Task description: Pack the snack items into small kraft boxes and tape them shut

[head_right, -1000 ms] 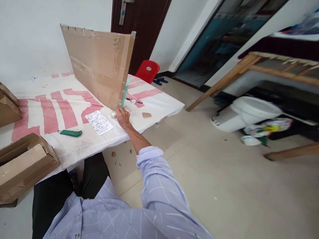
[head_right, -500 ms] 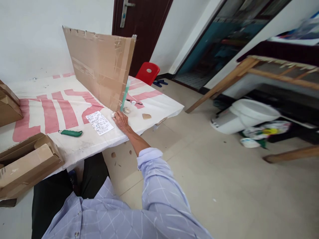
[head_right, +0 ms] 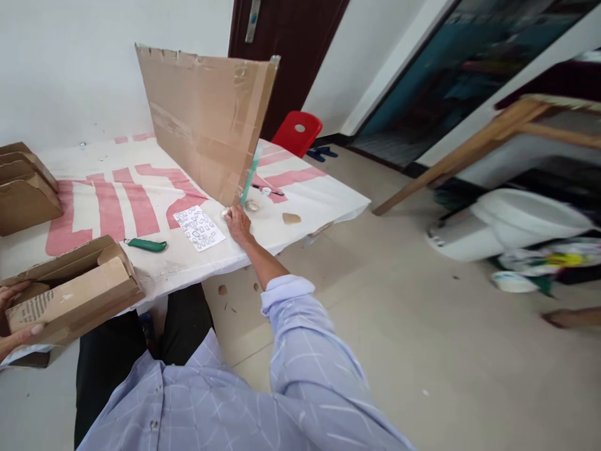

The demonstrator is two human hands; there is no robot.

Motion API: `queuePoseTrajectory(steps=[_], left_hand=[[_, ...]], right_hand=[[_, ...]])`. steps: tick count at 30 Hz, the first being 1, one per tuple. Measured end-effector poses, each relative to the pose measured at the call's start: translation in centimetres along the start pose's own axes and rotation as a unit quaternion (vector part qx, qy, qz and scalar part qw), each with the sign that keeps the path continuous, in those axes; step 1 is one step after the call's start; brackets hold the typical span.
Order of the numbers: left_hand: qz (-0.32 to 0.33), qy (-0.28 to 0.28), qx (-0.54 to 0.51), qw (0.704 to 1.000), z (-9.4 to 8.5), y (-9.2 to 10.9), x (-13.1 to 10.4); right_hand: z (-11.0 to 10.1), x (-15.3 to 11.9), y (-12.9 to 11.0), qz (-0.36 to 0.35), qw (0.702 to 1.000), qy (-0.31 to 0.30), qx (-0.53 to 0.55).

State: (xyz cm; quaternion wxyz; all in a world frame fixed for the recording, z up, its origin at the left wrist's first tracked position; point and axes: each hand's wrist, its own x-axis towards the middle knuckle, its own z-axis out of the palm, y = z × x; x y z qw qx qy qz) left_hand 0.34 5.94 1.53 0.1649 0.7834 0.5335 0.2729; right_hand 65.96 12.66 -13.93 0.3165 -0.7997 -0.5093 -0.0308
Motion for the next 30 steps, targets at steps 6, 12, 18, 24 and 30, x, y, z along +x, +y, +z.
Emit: queuePoseTrajectory(steps=[6,12,18,24,30], left_hand=[[-0.002,-0.003,-0.020,1.000,0.7,2.2,-1.2],[-0.002,-0.002,-0.088,0.996,1.2,3.4,-2.7],[0.002,-0.019,-0.124,0.992,1.2,3.5,-3.6],[0.007,-0.013,-0.123,0.992,1.4,3.6,-4.6],[0.007,-0.005,-0.117,0.993,1.7,3.1,-5.8]], right_hand=[[-1.7,-1.3,-2.4,0.013,1.000,-0.013,-0.001],[-3.9,-2.3,-4.2,0.028,0.999,-0.016,-0.014],[-6.3,-3.7,-12.0,-0.100,0.991,-0.029,0.090],[-9.8,-10.9,-25.4,-0.381,0.862,-0.177,0.283],[-10.2,-15.0,-29.7,-0.518,0.792,-0.270,0.177]])
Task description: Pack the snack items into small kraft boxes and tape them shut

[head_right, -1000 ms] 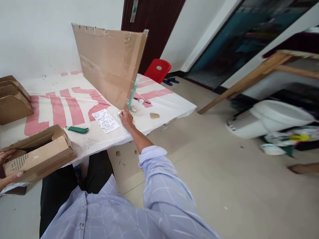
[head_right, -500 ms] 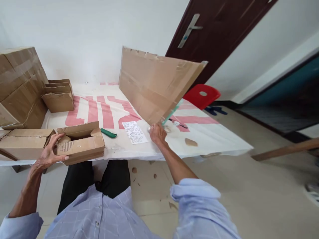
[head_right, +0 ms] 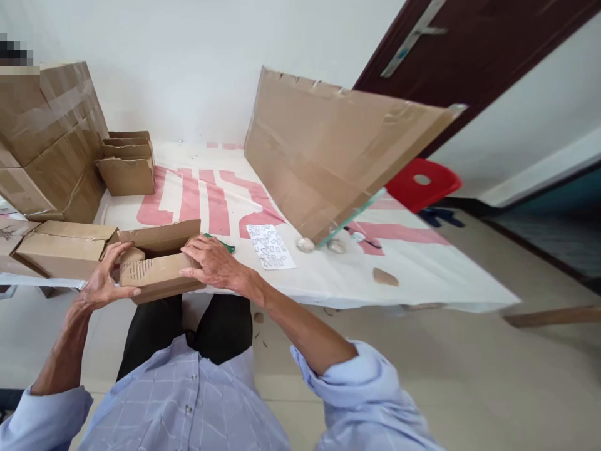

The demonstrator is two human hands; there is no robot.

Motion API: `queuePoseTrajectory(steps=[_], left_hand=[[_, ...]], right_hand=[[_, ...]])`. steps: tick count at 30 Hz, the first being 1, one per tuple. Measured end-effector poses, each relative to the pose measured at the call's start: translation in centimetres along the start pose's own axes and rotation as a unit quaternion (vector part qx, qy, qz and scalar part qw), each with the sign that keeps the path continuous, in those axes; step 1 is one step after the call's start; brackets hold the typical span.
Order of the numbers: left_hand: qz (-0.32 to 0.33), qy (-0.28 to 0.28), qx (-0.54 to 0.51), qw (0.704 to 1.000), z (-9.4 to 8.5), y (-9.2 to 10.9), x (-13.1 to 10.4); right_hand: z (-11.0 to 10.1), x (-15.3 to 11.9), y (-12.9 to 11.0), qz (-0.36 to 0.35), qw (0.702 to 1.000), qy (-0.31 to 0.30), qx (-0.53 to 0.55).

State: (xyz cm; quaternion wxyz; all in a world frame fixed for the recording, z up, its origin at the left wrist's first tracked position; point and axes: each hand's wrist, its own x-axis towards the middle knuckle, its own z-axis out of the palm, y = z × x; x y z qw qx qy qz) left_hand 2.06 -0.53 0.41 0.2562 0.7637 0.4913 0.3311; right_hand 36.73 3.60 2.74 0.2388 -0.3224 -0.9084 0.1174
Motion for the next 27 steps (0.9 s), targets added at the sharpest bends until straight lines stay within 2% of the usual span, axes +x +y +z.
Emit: queuePoseTrajectory(steps=[2,6,10,13,17,20,23,27], left_hand=[[-0.002,-0.005,-0.005,1.000,0.1,-0.3,-0.2],[-0.001,-0.012,-0.024,1.000,0.4,-0.7,-0.2],[0.001,-0.013,-0.043,0.999,0.8,-1.1,-0.3],[0.012,-0.005,-0.042,0.999,1.1,-1.4,-0.4],[0.020,0.004,-0.043,0.999,1.4,-1.5,-0.5],[0.022,0.003,-0.040,0.999,1.4,-1.4,-0.5],[0.022,0.002,-0.033,0.999,1.3,-1.2,-0.6],[0.017,0.010,-0.022,1.000,1.3,-0.8,-0.9]], right_hand=[[0.4,-0.2,0.0,0.003,1.000,0.004,-0.019],[0.2,-1.1,-0.2,-0.002,0.998,0.059,-0.028],[0.3,-2.6,-1.7,-0.049,0.988,0.120,-0.079],[1.2,-4.2,-3.2,-0.090,0.977,0.146,-0.123],[2.7,-6.0,-4.4,-0.107,0.977,0.133,-0.130],[2.9,-6.3,-4.4,-0.104,0.980,0.142,-0.089],[2.0,-5.4,-4.2,-0.076,0.989,0.129,-0.004],[0.0,-3.1,-3.8,-0.020,0.994,0.055,0.093]])
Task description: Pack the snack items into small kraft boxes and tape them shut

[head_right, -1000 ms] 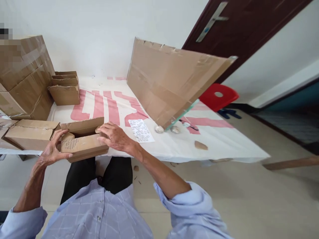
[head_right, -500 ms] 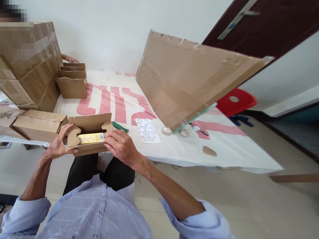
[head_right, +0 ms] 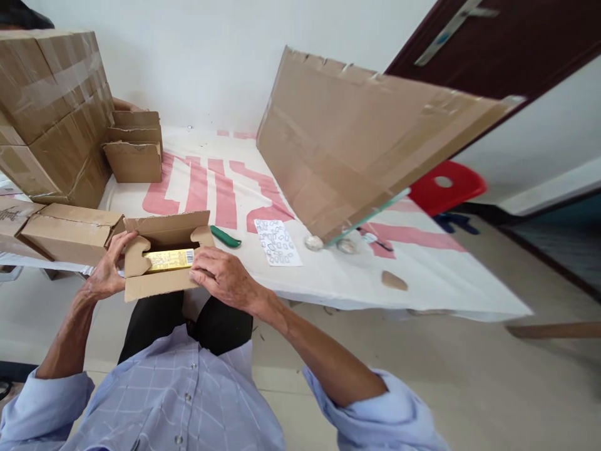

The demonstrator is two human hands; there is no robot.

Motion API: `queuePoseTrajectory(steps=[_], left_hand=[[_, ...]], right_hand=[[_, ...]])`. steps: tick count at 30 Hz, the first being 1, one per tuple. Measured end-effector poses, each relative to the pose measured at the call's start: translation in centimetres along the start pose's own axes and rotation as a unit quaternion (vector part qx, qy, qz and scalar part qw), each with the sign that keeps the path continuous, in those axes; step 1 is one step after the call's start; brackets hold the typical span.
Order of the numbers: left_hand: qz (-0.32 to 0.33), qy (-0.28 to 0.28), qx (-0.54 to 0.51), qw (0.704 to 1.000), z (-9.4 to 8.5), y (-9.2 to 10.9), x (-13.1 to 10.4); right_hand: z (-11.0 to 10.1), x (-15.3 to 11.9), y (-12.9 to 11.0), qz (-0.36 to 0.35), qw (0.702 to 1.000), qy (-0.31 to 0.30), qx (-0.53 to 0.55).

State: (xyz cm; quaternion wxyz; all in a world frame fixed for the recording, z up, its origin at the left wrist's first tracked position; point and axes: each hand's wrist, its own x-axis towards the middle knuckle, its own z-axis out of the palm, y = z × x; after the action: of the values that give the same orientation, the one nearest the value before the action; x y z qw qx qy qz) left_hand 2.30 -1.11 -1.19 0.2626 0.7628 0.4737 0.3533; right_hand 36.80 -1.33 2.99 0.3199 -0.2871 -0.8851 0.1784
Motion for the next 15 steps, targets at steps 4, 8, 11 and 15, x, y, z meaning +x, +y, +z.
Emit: queuePoseTrajectory(steps=[4,8,11,15], left_hand=[[-0.001,-0.004,-0.009,1.000,-0.1,0.6,0.0],[-0.010,-0.011,-0.008,1.000,-0.1,1.0,-0.1],[-0.023,-0.018,-0.004,1.000,-0.2,1.1,-0.2],[-0.016,-0.031,-0.016,0.999,-0.1,1.1,-0.2]], right_hand=[[-1.8,3.0,-0.1,0.058,0.994,-0.092,0.006],[-2.6,5.8,-0.3,0.092,0.976,-0.188,-0.061],[-2.0,7.3,0.0,0.109,0.950,-0.260,-0.132],[-0.7,8.3,1.6,0.110,0.918,-0.331,-0.190]])
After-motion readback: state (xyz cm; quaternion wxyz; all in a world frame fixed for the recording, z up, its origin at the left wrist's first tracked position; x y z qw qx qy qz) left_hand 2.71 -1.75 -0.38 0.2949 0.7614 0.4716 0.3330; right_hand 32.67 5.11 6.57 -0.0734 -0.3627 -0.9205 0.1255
